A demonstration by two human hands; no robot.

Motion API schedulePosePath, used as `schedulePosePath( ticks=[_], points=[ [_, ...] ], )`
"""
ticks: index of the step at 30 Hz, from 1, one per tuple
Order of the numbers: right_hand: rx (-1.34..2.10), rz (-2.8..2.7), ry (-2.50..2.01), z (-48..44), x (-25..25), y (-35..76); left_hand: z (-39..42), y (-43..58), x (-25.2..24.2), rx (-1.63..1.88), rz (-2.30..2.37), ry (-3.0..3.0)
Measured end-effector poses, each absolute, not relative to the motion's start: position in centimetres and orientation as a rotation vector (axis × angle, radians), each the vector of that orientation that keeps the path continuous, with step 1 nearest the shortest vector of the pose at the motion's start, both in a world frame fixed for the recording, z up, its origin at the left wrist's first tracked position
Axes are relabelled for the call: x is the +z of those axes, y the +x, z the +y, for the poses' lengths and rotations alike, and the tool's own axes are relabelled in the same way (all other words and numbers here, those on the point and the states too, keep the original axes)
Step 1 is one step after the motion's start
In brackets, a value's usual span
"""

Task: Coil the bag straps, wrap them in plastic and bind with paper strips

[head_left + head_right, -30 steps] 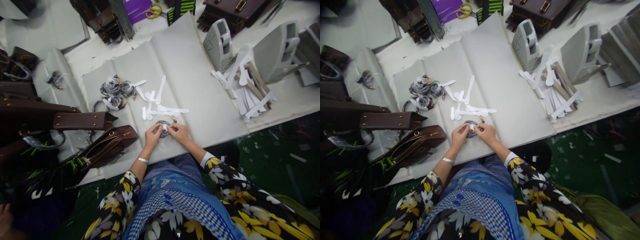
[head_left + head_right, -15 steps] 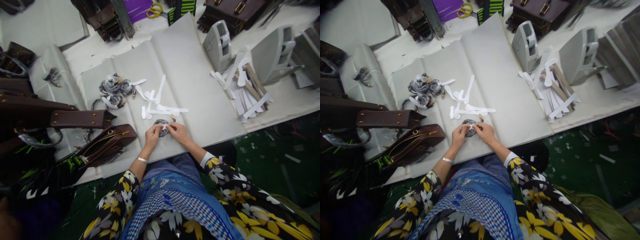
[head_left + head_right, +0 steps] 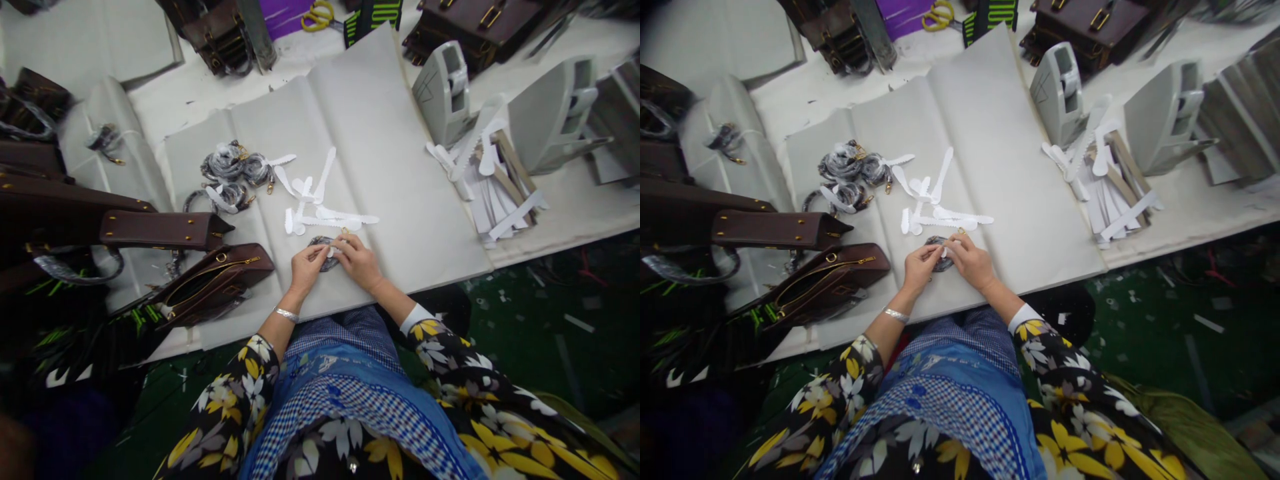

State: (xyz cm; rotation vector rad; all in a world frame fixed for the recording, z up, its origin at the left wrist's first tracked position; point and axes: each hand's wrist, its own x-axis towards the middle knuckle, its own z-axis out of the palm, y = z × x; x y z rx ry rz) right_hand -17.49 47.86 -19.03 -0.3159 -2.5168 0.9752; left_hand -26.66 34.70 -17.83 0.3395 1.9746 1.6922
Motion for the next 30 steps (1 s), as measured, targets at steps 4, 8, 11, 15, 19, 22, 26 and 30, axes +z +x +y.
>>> schedulePosePath(
  ticks=[4,8,11,15,19,22,26,30],
  points=[
    [0.622,-2.625,0.012,49.3,-18.7,-18.2,34.8,-26.7,-17.6,1.713,1.955,0.288],
    [0.505,-2.633,0.227,50.5,-18.7,-17.5,34.9,-26.9,-17.8,1.779,1.977,0.168],
    [0.494,-2.640,0.273,51.0,-19.1,-16.2,35.0,-27.1,-18.1,1.835,2.015,0.077],
    [0.535,-2.689,0.153,50.8,-19.8,-15.5,34.7,-26.9,-17.5,1.824,2.070,0.130],
    [0.752,-2.698,0.108,50.2,-19.3,-15.1,33.7,-26.2,-16.2,1.718,2.127,0.395],
    [0.919,-2.624,-0.046,49.7,-18.1,-15.1,32.7,-25.3,-15.8,1.643,2.187,0.588],
    [0.941,-2.897,0.116,49.7,-17.1,-16.9,32.0,-23.9,-15.5,1.591,2.275,0.743],
    [0.901,-3.087,0.218,49.7,-17.3,-19.1,32.2,-22.4,-14.7,1.560,2.346,0.780]
  ],
)
